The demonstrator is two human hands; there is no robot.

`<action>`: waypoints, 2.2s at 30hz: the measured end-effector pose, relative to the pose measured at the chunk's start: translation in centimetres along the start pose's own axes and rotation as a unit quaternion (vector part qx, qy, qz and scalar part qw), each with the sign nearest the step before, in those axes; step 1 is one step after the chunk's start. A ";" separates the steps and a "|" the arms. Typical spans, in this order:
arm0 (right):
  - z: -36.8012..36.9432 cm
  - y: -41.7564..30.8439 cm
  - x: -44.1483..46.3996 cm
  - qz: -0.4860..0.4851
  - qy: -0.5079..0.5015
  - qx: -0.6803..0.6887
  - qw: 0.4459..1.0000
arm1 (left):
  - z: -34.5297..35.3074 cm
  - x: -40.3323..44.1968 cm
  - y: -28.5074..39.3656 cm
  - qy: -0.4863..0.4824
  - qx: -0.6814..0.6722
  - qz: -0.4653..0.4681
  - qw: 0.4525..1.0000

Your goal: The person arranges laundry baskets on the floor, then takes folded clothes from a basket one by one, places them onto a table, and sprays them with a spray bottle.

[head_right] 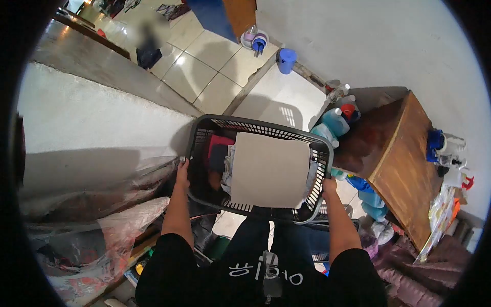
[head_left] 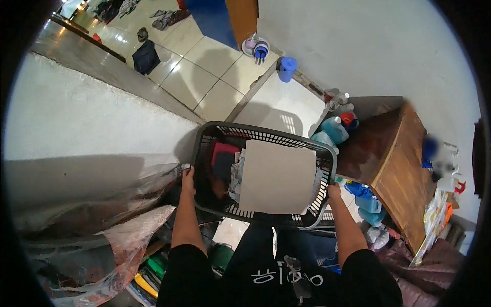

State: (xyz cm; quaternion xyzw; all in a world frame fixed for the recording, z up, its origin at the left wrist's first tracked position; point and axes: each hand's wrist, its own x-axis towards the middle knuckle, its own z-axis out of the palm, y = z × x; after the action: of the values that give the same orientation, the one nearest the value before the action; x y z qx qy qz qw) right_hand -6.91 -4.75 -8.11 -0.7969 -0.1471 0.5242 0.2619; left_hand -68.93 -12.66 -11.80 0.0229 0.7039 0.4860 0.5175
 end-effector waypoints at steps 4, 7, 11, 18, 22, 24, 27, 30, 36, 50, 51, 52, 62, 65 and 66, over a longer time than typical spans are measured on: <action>1.2 2.6 3.3 -0.005 -0.013 -0.076 0.997 | 2.2 -0.6 1.9 0.059 0.058 -0.009 0.996; 2.9 2.4 1.8 0.032 -0.008 -0.047 0.998 | 3.3 -0.1 3.1 0.099 0.108 -0.004 0.989; 2.6 5.4 1.6 0.030 -0.022 -0.071 0.997 | 3.2 2.0 3.5 0.069 0.133 0.024 0.988; 3.6 6.8 -1.6 0.031 0.007 -0.226 0.974 | 2.7 2.3 4.1 0.041 0.342 0.148 0.927; 3.4 8.9 -2.5 0.024 -0.022 -0.163 0.986 | 0.5 -2.0 -0.1 0.221 0.509 0.188 0.810; 3.7 8.7 -3.5 0.039 -0.006 -0.170 0.985 | -1.6 -3.9 -5.4 0.231 0.415 0.170 0.864; 3.5 9.5 -3.8 0.042 -0.021 -0.162 0.986 | -0.8 -10.1 -13.7 0.275 0.231 0.107 0.927; 3.0 9.9 -2.3 0.024 -0.064 -0.141 0.988 | -3.3 -11.6 -23.4 0.035 -0.012 0.025 0.999; 2.7 11.0 -1.8 -0.085 -0.034 -0.170 0.981 | 1.7 -10.7 -29.4 -0.094 -0.365 -0.186 0.907; 2.1 13.4 -2.5 -0.208 0.008 -0.138 0.968 | 9.0 -1.5 -32.6 -0.045 -0.410 -0.225 0.883; 1.9 13.4 -2.6 -0.214 0.020 -0.152 0.965 | 8.9 -1.8 -33.0 -0.043 -0.409 -0.223 0.884; 1.8 13.3 -2.6 -0.223 0.031 -0.162 0.961 | 8.8 -2.0 -33.1 -0.042 -0.410 -0.221 0.884; -2.1 18.6 -2.1 -0.213 0.103 -0.060 0.970 | 8.7 -2.9 -34.0 -0.043 -0.410 -0.220 0.884; 0.6 19.1 -4.3 -0.238 0.065 0.037 0.969 | 8.7 -3.0 -34.6 -0.044 -0.409 -0.220 0.885; 1.2 19.4 -4.4 -0.222 0.063 0.052 0.972 | 8.8 -3.1 -34.7 -0.044 -0.410 -0.221 0.884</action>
State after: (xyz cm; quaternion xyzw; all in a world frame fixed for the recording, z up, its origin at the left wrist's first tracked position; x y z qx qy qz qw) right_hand -10.58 -22.55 -16.19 -0.7607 -0.2758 0.4092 0.4217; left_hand -44.57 -26.79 -34.13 -0.3260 0.4055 0.6031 0.6047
